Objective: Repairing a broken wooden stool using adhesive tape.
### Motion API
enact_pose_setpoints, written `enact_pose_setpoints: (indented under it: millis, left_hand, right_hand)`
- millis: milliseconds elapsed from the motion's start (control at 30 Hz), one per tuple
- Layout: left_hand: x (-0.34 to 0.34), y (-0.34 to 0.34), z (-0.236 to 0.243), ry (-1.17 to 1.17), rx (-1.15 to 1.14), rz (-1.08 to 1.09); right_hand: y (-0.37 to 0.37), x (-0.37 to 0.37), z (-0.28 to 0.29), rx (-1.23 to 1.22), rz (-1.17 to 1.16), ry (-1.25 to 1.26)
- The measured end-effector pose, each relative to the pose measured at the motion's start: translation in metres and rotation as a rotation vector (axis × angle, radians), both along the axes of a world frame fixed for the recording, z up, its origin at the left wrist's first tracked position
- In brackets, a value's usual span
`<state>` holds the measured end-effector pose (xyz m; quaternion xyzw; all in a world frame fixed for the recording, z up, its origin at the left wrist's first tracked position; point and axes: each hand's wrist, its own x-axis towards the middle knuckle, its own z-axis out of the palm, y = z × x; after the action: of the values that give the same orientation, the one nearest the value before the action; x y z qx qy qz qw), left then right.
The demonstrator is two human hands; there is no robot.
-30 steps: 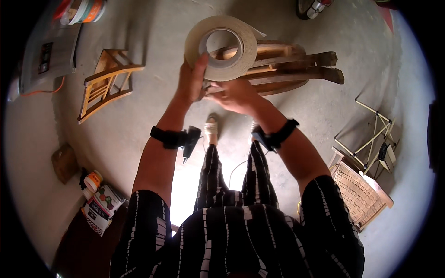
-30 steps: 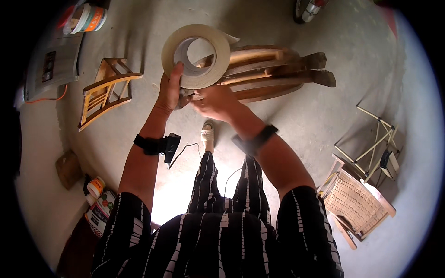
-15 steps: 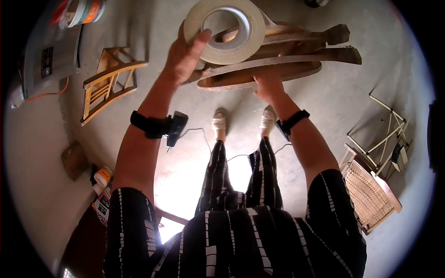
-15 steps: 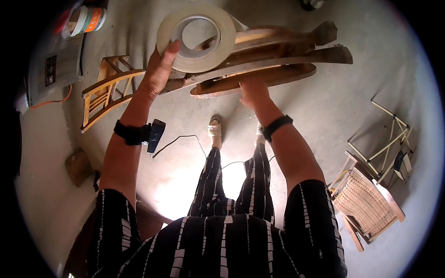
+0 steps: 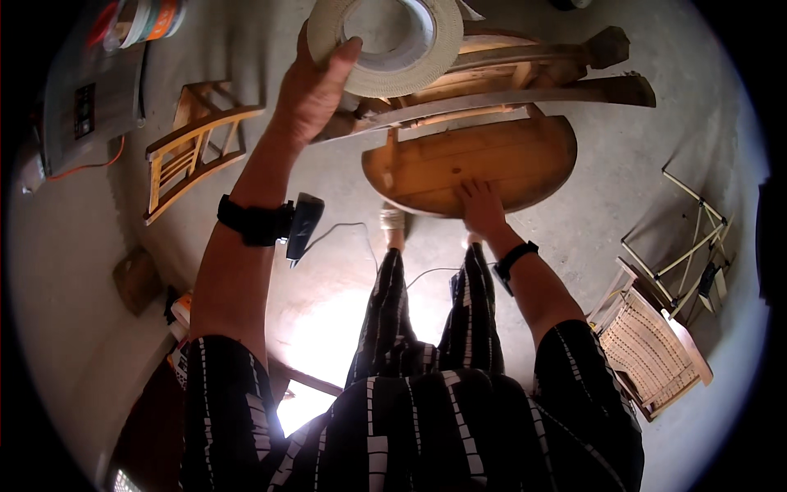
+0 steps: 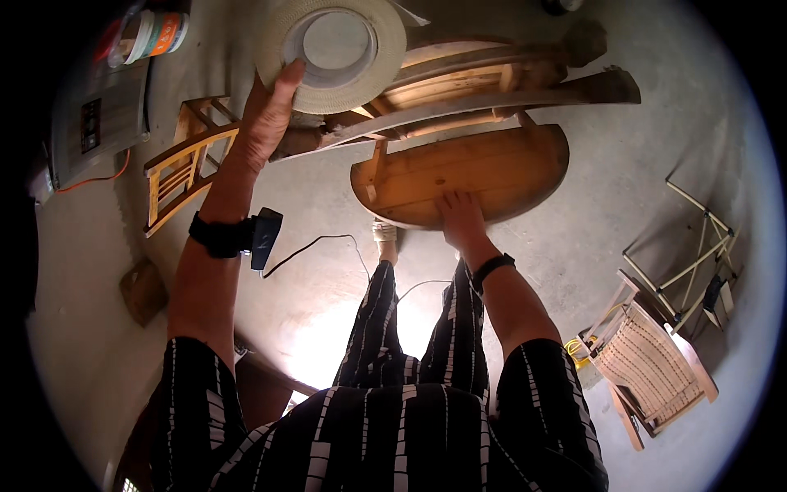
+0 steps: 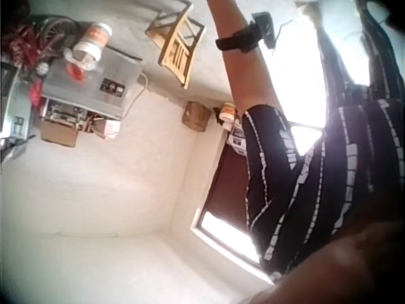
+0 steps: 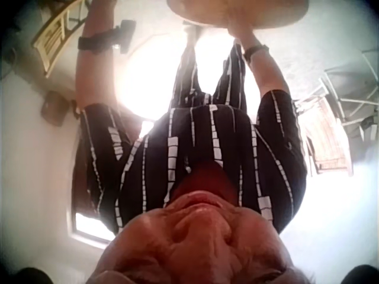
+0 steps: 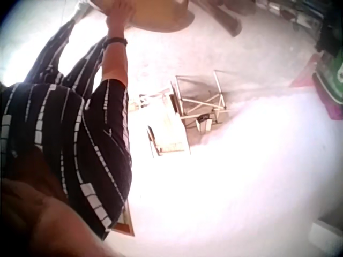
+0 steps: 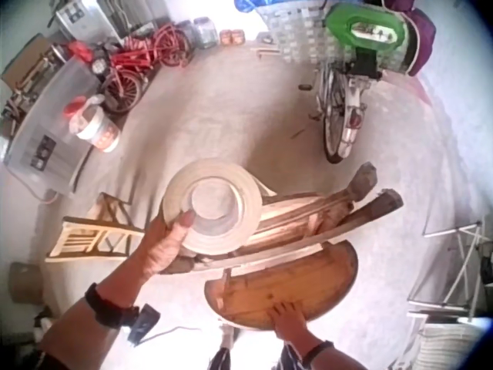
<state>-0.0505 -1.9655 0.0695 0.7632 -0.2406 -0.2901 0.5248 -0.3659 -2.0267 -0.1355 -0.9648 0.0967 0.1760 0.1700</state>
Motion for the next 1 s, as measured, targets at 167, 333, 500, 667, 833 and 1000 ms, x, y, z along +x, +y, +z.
enact_pose_setpoints:
  millis: [167,333,500,667,833,1000]
  left_hand:
    - [-0.01,0.0,-0.001,-0.02,0.045,-0.025]
    - [0.0,0.006,-0.001,-0.114,0.105,-0.062]
    - [-0.003,0.005,-0.012,-0.27,0.139,-0.062]
    - [-0.019,0.015,-0.01,-0.304,0.164,-0.055]
    - [-0.046,0.018,-0.001,-0.177,0.162,-0.006]
    - [-0.06,0.023,0.007,-0.235,0.214,-0.013]
  right_hand:
    - [0.015,-0.042,-0.023,0.065,0.047,0.396]
    - [0.021,-0.044,-0.025,0.039,0.016,0.413]
    - [-0.005,-0.005,-0.005,0.26,-0.349,0.213]
    - [-0.058,0.043,0.109,0.408,-0.642,-0.681]
    - [-0.074,0.077,0.147,-0.011,-0.584,-0.807]
    - [-0.065,0.082,0.129,-0.15,-0.462,-0.749]
